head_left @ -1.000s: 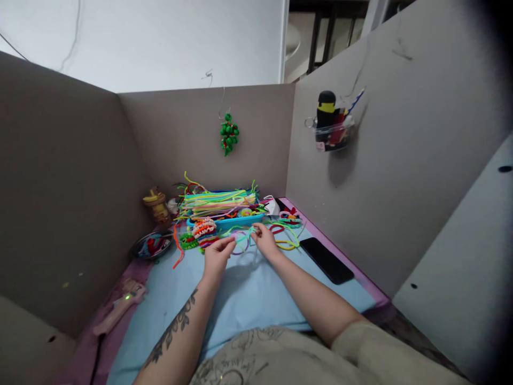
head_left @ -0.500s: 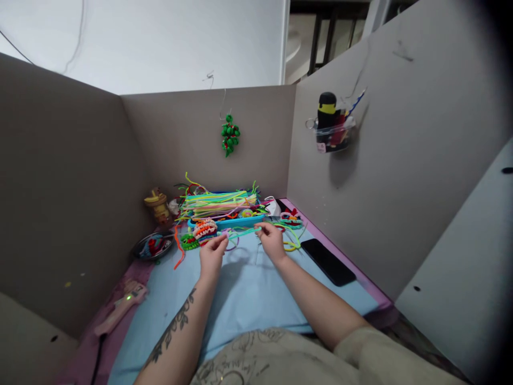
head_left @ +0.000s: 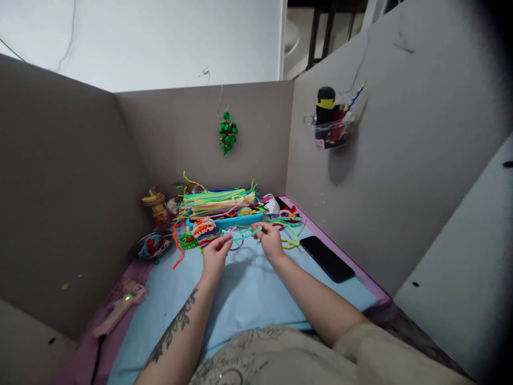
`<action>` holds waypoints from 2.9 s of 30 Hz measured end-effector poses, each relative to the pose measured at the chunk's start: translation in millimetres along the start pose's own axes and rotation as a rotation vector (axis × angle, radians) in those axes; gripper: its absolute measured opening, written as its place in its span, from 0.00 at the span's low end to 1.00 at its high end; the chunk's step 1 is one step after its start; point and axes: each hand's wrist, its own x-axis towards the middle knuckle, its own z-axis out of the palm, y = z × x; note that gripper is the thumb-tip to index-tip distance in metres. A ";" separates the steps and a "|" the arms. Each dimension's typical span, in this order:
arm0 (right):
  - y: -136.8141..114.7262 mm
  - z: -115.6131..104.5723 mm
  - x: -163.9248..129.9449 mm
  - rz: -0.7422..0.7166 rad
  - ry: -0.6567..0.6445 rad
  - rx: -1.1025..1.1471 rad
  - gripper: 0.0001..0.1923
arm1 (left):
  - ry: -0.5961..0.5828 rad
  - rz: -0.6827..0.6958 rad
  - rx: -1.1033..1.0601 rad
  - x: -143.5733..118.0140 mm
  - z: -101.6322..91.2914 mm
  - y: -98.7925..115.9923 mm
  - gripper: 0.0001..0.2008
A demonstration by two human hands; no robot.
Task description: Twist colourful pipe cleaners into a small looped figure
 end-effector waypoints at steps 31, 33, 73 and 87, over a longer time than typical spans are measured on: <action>-0.5 17.8 -24.0 0.428 -0.611 0.027 0.19 | 0.013 0.135 0.027 -3.5 -1.0 -3.5 0.13; 3.0 21.8 -27.6 0.512 -0.582 0.114 0.19 | 0.010 0.133 0.034 -4.4 -0.5 -3.7 0.13; -0.6 22.1 -35.2 -0.337 -0.289 -0.403 0.09 | 0.020 0.089 -0.061 2.6 -2.5 -8.0 0.14; -0.5 20.5 -29.4 -0.377 -0.229 -0.522 0.05 | 0.092 0.143 -0.035 4.9 -2.8 -9.0 0.16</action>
